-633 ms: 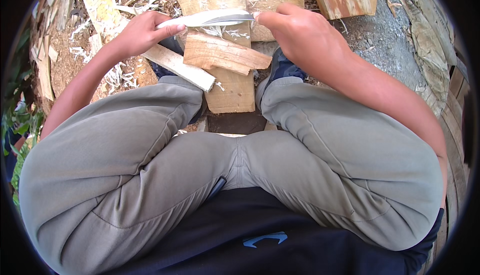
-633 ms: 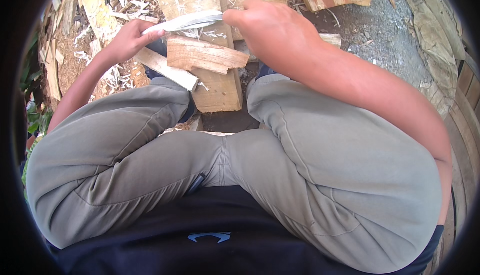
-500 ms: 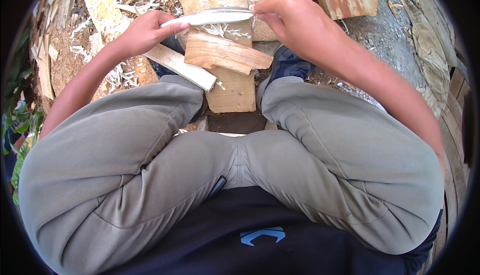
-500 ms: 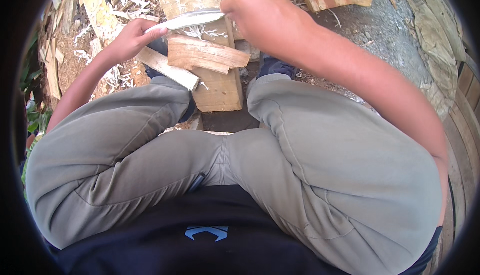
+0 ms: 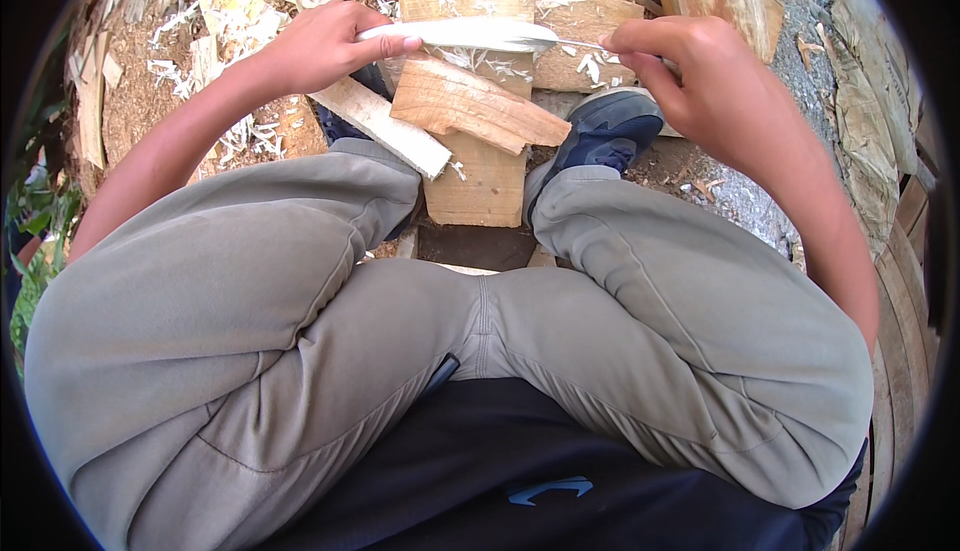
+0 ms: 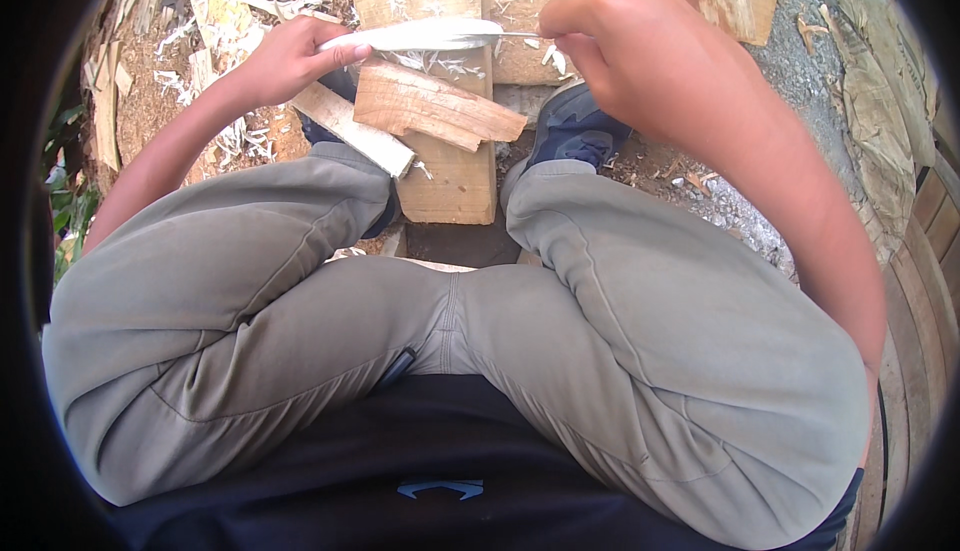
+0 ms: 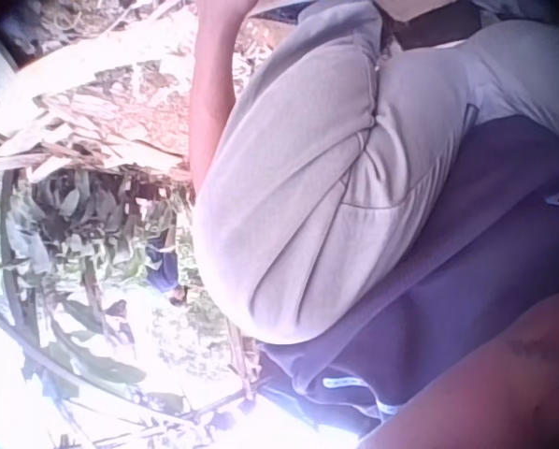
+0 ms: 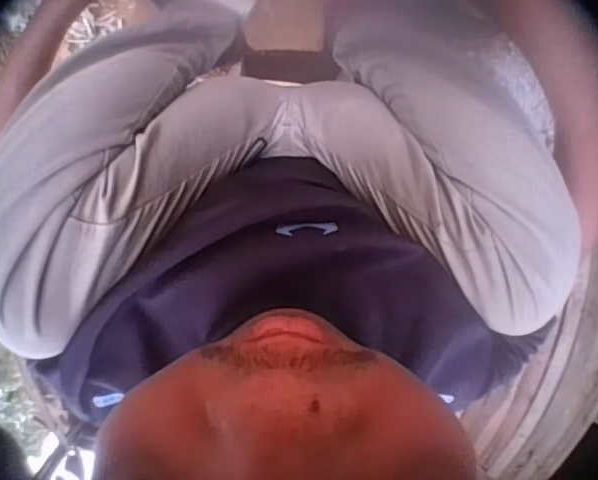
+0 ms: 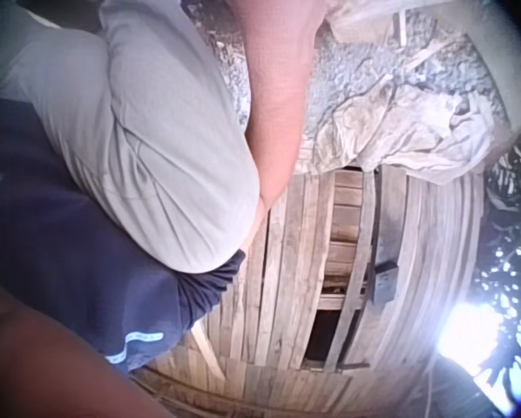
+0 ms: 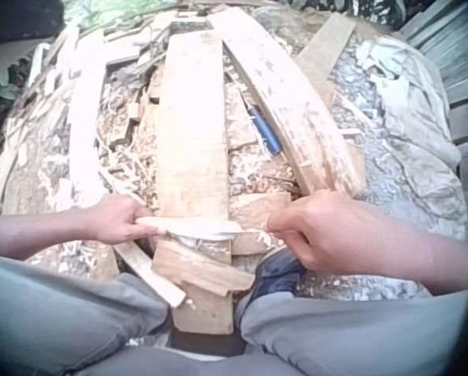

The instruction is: The person sits cross-legged on the ground and uses a knife to carve a piece of light-colored wood. They hold the wood in their left hand and the knife in their right, making repeated shaving motions to shape the object. The person occasionally pauses to inspect the carved piece before resuming the carving process.

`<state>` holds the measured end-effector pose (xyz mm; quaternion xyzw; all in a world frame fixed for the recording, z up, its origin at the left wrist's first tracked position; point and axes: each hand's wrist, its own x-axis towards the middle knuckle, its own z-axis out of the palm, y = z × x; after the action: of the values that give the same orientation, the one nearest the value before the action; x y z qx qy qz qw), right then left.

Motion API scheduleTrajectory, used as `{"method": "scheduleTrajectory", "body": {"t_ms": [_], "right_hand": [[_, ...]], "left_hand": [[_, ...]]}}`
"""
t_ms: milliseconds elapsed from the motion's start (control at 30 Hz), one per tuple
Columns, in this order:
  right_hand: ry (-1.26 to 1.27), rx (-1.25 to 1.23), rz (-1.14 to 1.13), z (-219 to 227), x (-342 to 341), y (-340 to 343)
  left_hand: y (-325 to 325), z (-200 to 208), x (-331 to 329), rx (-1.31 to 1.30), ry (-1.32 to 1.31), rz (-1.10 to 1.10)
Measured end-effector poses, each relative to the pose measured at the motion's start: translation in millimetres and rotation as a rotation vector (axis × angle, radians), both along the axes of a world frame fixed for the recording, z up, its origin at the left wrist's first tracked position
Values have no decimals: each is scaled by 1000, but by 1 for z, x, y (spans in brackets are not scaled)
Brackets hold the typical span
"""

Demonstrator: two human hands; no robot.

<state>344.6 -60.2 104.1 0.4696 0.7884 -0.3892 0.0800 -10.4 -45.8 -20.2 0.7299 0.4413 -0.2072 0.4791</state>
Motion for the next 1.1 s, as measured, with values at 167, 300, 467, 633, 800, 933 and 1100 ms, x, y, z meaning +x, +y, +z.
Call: {"method": "scheduleTrajectory", "body": {"t_ms": [167, 300, 467, 633, 800, 933, 1100], "right_hand": [[-31, 72, 57, 4, -3, -1], [-36, 152, 78, 5, -8, -7], [-20, 178, 91, 5, -10, -21], [-39, 190, 63, 2, -14, -33], [-17, 191, 71, -8, -18, -38], [-5, 189, 68, -13, -20, -39], [27, 243, 34, -34, -21, -39]], "left_hand": [[-1, -3, -3, -43, -35, 20], [3, -3, -2, -42, -15, -26], [-8, -10, -4, 89, -168, 59], [-9, -12, -5, 84, -184, 69], [-8, -13, -6, 85, -185, 80], [-9, -15, -7, 64, -180, 84], [-11, -3, 7, -59, -211, 130]]}}
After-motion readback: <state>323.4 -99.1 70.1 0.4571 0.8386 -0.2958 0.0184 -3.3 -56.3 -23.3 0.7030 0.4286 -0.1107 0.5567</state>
